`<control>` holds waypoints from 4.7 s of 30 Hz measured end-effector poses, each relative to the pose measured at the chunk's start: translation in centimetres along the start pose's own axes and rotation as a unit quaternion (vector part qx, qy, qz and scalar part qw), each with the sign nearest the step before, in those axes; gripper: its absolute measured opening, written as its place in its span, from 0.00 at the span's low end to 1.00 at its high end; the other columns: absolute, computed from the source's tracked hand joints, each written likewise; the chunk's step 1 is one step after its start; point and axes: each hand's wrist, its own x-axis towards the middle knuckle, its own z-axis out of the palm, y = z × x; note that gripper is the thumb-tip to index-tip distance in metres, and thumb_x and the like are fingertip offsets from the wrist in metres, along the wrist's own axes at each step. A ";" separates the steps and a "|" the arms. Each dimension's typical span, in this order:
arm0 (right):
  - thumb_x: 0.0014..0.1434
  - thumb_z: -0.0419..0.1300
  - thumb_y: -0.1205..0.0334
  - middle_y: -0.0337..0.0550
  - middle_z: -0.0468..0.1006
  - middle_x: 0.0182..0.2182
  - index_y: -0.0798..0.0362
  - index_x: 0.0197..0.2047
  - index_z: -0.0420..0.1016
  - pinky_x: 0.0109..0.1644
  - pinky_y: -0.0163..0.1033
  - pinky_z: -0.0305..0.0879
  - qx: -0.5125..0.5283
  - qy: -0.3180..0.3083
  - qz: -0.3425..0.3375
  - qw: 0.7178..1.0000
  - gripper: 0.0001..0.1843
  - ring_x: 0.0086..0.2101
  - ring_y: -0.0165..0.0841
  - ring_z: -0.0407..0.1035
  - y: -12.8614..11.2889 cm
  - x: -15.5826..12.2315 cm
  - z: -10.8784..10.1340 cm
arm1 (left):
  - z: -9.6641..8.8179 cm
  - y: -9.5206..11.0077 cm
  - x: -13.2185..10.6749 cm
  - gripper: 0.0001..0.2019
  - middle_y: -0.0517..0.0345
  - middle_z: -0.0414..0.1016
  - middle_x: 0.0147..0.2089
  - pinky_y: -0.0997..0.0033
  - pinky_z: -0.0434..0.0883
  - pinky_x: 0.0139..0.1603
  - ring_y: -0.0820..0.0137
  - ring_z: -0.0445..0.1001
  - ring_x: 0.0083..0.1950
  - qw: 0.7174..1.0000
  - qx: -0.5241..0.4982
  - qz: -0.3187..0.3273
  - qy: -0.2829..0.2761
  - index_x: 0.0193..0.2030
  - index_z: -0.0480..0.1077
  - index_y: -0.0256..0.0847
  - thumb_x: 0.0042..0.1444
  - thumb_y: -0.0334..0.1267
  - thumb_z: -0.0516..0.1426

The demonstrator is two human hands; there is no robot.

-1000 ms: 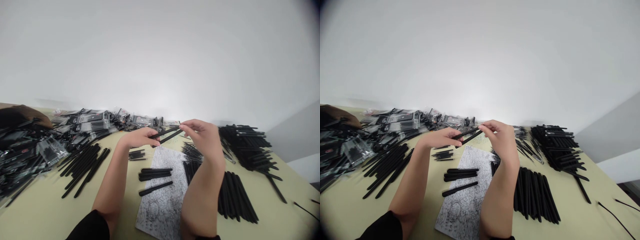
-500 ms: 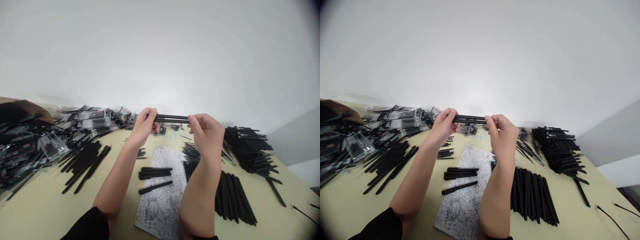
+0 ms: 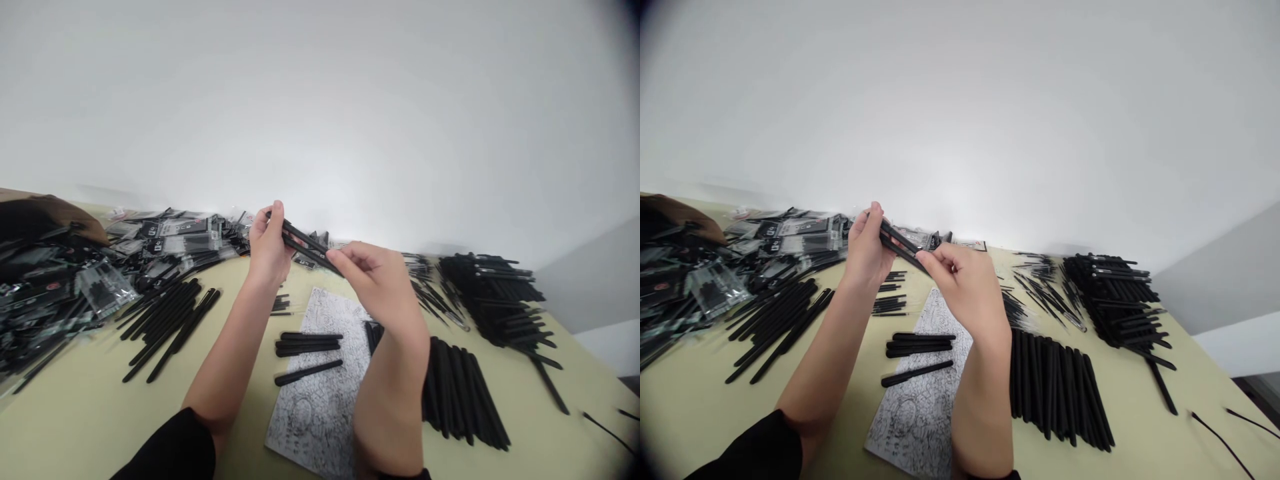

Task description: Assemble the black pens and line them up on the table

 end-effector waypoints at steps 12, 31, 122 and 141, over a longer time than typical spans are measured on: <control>0.63 0.58 0.50 0.32 0.55 0.17 0.52 0.24 0.69 0.25 0.36 0.45 -0.019 0.087 0.048 0.995 0.19 0.21 0.25 0.49 2.1 -0.1 -2.0 | -3.0 3.5 -0.1 0.09 0.69 0.60 0.17 0.77 0.55 0.17 0.80 0.59 0.15 0.917 0.295 0.047 -0.265 0.35 0.68 0.42 0.60 0.44 0.59; 0.59 0.62 0.57 0.34 0.63 0.23 0.51 0.31 0.72 0.29 0.36 0.53 0.062 0.095 0.027 0.993 0.08 0.25 0.26 0.56 3.8 -0.3 -3.3 | -2.6 4.7 -1.1 0.14 0.65 0.62 0.23 0.74 0.58 0.26 0.77 0.59 0.24 0.764 0.536 0.098 -0.346 0.30 0.65 0.40 0.64 0.44 0.51; 0.64 0.40 0.31 0.41 0.71 0.28 0.51 0.31 0.71 0.37 0.40 0.57 -0.037 -0.135 0.098 0.985 0.34 0.31 0.34 0.64 4.3 1.7 0.0 | -1.5 2.7 -1.6 0.12 0.64 0.69 0.25 0.73 0.58 0.30 0.74 0.64 0.26 0.732 0.568 0.125 -0.355 0.46 0.69 0.43 0.61 0.47 0.57; 0.63 0.40 0.30 0.40 0.68 0.25 0.51 0.30 0.69 0.34 0.39 0.56 -0.027 -0.124 0.081 0.989 0.34 0.28 0.33 0.63 4.1 1.6 -0.1 | -1.7 2.4 -1.2 0.11 0.62 0.74 0.30 0.74 0.59 0.32 0.76 0.65 0.27 0.695 0.569 0.180 -0.401 0.45 0.72 0.42 0.66 0.43 0.51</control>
